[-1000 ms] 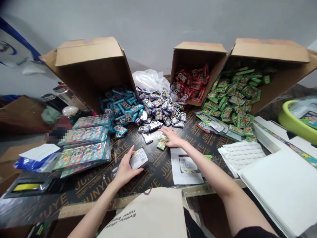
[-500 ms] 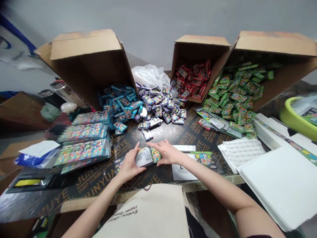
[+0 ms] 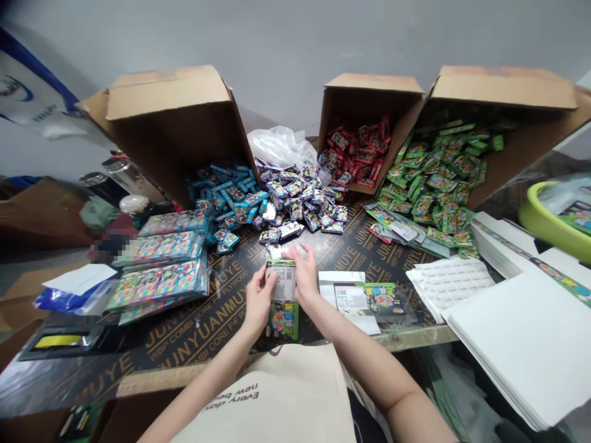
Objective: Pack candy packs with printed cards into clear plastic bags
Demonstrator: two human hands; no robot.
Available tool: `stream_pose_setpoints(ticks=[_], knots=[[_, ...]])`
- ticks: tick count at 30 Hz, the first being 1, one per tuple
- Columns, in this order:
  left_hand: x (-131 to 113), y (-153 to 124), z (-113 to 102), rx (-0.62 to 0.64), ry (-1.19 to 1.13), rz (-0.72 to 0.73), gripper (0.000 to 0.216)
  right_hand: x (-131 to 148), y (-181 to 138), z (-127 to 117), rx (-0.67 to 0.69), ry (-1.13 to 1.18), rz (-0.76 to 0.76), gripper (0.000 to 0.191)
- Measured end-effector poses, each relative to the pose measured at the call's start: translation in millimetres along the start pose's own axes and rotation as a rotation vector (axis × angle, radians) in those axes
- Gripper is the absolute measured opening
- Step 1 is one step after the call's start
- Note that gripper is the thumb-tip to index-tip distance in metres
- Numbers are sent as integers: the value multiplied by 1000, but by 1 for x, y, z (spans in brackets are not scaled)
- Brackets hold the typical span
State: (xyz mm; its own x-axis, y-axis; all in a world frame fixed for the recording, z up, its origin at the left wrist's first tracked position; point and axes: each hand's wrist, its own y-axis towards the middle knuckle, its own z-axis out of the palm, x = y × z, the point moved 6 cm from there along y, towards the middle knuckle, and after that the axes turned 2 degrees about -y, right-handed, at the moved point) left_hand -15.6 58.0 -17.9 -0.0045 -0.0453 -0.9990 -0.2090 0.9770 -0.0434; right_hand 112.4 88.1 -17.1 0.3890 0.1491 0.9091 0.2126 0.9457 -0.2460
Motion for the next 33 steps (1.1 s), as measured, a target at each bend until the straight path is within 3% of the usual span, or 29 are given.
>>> stream_pose_setpoints(ticks=[4, 7, 9, 13, 16, 21, 24, 28, 30, 33], knots=[[12, -5, 12, -71, -547, -320, 36, 4, -1, 7, 75, 58, 9, 51], [16, -4, 15, -55, -669, -509, 22, 1, -2, -5, 54, 189, 87, 39], [15, -2, 13, -34, -673, -550, 17, -2, -3, -12, 41, 260, 172, 35], [4, 5, 7, 13, -639, -449, 22, -6, -8, -14, 126, 260, 285, 37], [-4, 10, 3, 53, -553, -360, 24, -5, -12, -16, 125, 266, 245, 23], [-8, 7, 10, 78, -610, -348, 25, -7, -14, -18, 133, 210, 234, 15], [-11, 3, 10, 42, -584, -252, 15, 3, -11, -26, 109, 64, 81, 8], [-21, 6, 5, 103, -254, -77, 16, 24, -15, -35, 174, -139, -201, 8], [-23, 12, 4, 180, -140, -76, 20, 29, -17, -38, 219, -211, -232, 11], [-23, 21, 6, 313, -104, -190, 27, 34, -16, -42, 226, -307, -226, 14]])
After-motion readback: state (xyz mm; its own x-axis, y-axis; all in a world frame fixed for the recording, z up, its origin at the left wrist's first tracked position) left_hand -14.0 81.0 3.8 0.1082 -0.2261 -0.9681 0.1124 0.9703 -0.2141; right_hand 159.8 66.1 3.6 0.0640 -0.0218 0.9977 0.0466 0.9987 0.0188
